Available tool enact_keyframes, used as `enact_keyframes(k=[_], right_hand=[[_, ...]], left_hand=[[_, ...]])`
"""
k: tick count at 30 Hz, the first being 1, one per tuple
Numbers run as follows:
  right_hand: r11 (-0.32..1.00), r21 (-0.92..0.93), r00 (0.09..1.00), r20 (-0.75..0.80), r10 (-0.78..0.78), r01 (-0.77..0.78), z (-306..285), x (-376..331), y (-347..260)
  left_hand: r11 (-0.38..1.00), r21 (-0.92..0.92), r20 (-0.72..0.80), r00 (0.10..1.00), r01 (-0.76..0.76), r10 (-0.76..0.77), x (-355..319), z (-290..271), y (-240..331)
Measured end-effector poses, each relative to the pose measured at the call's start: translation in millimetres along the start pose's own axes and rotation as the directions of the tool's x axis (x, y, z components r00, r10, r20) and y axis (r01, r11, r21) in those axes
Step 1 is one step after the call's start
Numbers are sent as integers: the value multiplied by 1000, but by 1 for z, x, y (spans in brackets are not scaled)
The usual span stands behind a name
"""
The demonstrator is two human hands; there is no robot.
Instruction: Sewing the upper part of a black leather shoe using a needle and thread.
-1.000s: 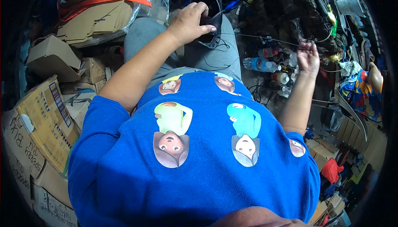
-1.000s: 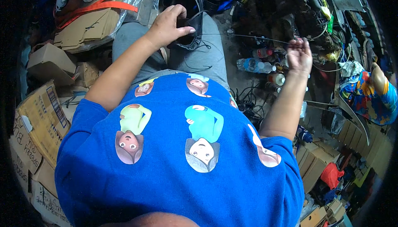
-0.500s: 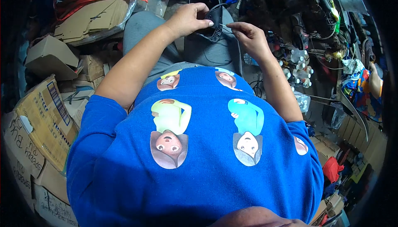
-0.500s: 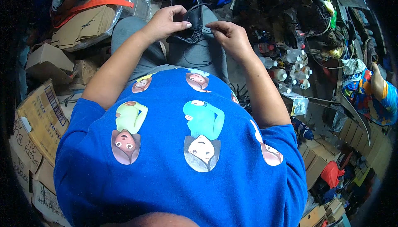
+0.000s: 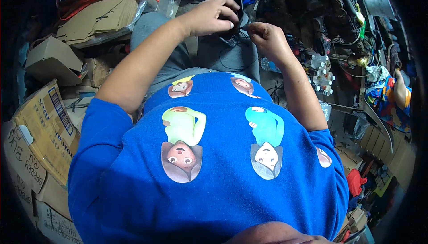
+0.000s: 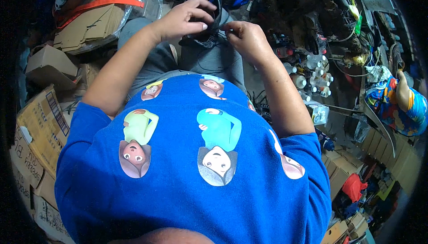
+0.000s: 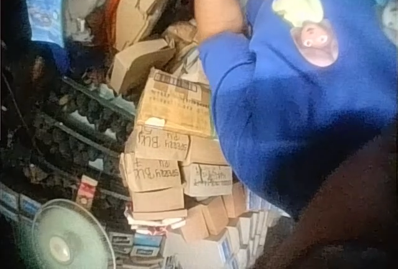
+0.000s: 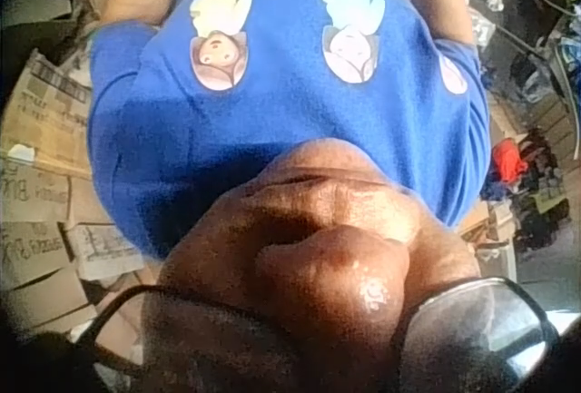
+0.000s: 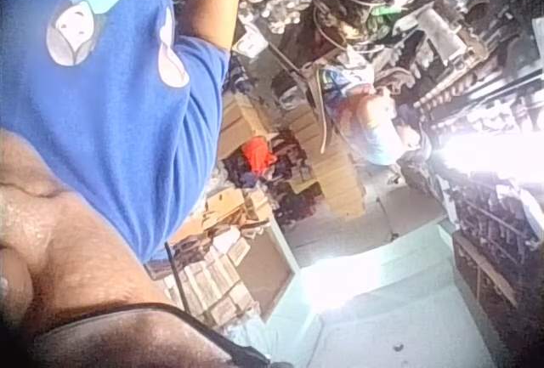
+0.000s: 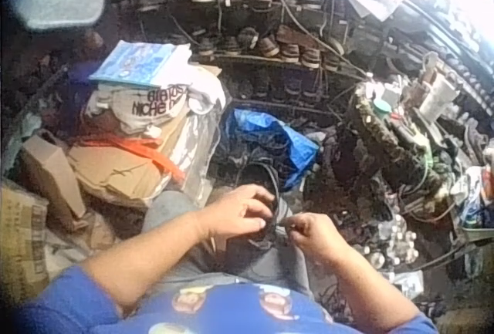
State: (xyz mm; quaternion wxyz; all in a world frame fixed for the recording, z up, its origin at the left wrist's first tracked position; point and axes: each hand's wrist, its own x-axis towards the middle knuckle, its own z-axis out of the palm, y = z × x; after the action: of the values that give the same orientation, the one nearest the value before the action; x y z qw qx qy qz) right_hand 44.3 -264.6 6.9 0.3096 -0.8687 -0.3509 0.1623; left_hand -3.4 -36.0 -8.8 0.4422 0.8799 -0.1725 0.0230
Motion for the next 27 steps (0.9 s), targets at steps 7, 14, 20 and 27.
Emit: enact_keyframes(k=[7,14,20,27], right_hand=[[678,627,918,332,214,-385,3,8,50],[368,807,886,442,141,-462,6,10,69],[281,819,866,482,135,-500,6,10,74],[334,850,913,388,124,-407,11,4,71]], left_hand=[[968,-220,481,877,124,-3,59,-4,-10],[941,-275,558,830,196,-10,73,1,-4],[935,-329,480,876,134,43,69,7,-11],[937,-315,447,894,152,5,66,9,-9]])
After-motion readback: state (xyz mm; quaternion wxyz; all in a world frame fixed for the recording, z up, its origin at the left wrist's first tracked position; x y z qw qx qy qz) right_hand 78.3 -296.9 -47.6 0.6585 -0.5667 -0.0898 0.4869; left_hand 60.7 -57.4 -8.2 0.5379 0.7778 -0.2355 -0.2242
